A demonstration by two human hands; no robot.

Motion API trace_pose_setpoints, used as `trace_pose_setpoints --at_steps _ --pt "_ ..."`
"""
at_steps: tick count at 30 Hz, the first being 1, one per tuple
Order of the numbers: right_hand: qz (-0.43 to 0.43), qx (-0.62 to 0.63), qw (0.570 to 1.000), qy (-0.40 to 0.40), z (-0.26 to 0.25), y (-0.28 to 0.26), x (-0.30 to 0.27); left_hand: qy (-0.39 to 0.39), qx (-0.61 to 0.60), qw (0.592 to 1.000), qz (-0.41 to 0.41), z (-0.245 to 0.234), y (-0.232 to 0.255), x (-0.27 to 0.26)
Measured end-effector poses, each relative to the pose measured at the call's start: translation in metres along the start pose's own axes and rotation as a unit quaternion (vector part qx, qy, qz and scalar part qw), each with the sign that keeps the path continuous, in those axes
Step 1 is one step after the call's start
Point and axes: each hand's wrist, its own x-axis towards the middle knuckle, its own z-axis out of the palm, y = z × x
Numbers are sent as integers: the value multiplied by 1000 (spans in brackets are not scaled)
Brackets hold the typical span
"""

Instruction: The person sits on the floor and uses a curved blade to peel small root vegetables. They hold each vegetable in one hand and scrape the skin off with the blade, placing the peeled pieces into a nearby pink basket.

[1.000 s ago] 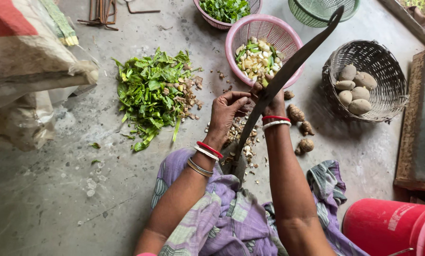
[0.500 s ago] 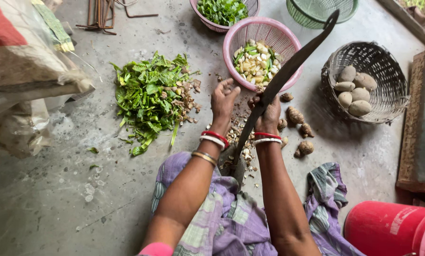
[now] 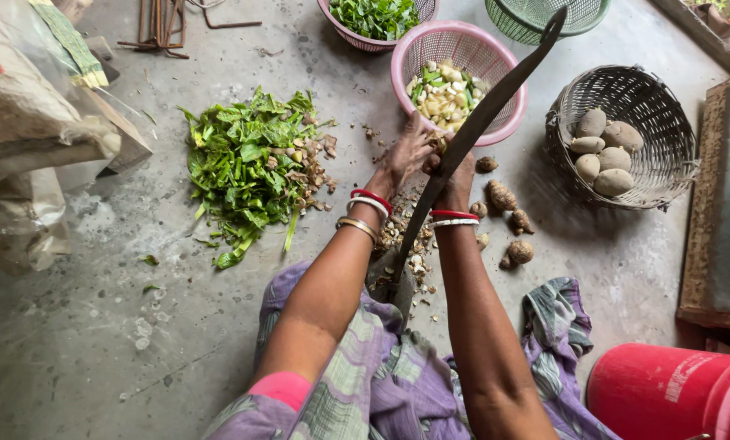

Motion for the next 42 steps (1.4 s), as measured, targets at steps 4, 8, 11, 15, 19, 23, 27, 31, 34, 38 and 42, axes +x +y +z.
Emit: trace_pose_setpoints --at_steps 4,8,11,15,19,23,27,31,34,38,42 --pt "30 46 998 -5 1 -10 -24 -87 -75 992 -50 9 -28 21" --pt "67 24 997 11 12 -18 -19 198 -18 980 -12 -13 -5 12" --pt "194 134 971 -44 6 -17 -2 341 -63 937 47 -23 16 -18" --pt "121 77 985 -100 2 -6 21 318 -104 937 97 8 49 -56" --pt "-46 3 997 -59 -16 9 9 251 -140 948 135 44 67 -101" --pt "-53 31 998 9 -19 11 -4 245 -150 948 138 63 72 -153" --pt "-29 -29 995 -90 -9 0 14 203 -179 956 116 63 56 -174" --pt "-28 -22 995 -97 9 -4 8 217 -162 955 125 47 53 -162" --pt "-80 -30 992 -95 0 -8 -11 219 -126 961 112 45 50 -144" --pt "-108 -123 985 -64 -9 0 -5 214 -116 964 103 40 38 -136" --pt "-125 -149 975 -106 -11 -8 16 211 -111 966 97 39 34 -138"
